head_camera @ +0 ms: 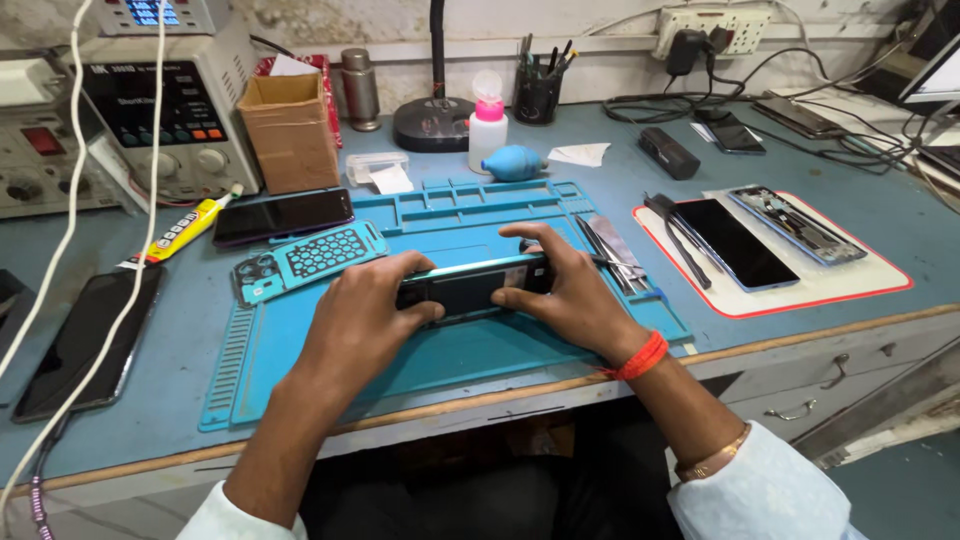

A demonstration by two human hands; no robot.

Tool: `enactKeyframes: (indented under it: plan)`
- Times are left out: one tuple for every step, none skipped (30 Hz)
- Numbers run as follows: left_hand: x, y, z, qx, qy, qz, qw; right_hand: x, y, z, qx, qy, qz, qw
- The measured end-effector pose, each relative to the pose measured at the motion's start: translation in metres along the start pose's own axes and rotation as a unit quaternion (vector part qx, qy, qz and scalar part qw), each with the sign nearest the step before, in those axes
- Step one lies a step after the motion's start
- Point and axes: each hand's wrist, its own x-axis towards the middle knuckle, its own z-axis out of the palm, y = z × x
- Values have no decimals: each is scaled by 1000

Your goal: The person unscrews the back cover of a smartphone with a screwdriver, pries the cover off by hand, and works on the internal components. They then peel back a black film covering the battery area and continue manipulating the exposed internals on the work mat.

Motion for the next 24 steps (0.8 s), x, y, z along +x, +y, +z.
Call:
enactKeyframes:
  plan:
    - [0, 1, 1, 2, 10, 11, 1000, -1, 0, -1, 1, 2, -2, 1000]
    - [0, 1, 1, 7, 21, 22, 1000, 0, -1, -1, 3, 4, -6, 1000]
    - [-1, 0, 0, 13, 33, 32, 999, 1, -1, 0, 7, 6, -11, 1000]
    - [-2, 0, 0, 12, 28, 20, 999, 1, -2, 0, 3, 7, -11, 1000]
    - [-2, -1, 2, 9, 22, 10, 1000, 1, -2, 0, -1, 9, -10, 1000]
    - [-2, -1, 3, 8, 17, -1, 1000, 1, -2, 0, -5, 11, -10, 1000]
    - [-2, -2, 5, 5, 27, 10, 1000, 1, -1, 0, 2, 8, -3, 1000]
    - [-2, -2, 7, 3, 39, 20, 999, 0, 0, 0, 10, 6, 3, 1000]
    - [-3, -2, 8, 3, 51, 30, 998, 0, 1, 0, 20, 2, 7, 1000]
    - [-4, -2, 10, -3, 72, 52, 996, 1, 3, 0, 11, -2, 17, 1000]
    - [-3, -2, 12, -8, 94, 73, 993, 1, 5, -1, 4, -7, 24, 1000]
    - [-4, -2, 12, -11, 116, 95, 989, 1, 7, -1, -3, -12, 30, 999]
    - [-4, -2, 12, -18, 102, 83, 991, 1, 9, -1, 4, -15, 22, 1000]
    - [-4, -2, 12, -27, 89, 71, 993, 1, 11, -2, 10, -18, 13, 1000]
    - [-3, -4, 11, -35, 75, 60, 995, 1, 13, -2, 17, -22, 4, 1000]
    - [-3, -6, 10, -50, 50, 27, 997, 1, 15, -2, 12, -18, 6, 1000]
    - [-3, -10, 8, -64, 24, -5, 998, 0, 16, -2, 7, -15, 8, 1000]
    - [-2, -15, 7, -79, -3, -38, 996, 0, 18, -2, 2, -11, 11, 1000]
    - [1, -23, 4, -92, 11, -50, 994, 0, 19, -2, -5, -11, 22, 1000]
    - [6, -32, 0, -105, 25, -63, 992, 0, 19, -2, -12, -11, 33, 999]
    - [12, -42, -4, -118, 38, -76, 989, 1, 20, -2, -18, -11, 45, 999]
    - [19, -55, -12, -69, 66, -59, 994, 1, 20, -2, -12, -11, 52, 999]
    - [27, -70, -22, -19, 92, -41, 995, 1, 20, -2, -6, -11, 59, 998]
    - [31, -84, -31, 31, 116, -23, 992, 1, 20, -2, 0, -10, 67, 998]
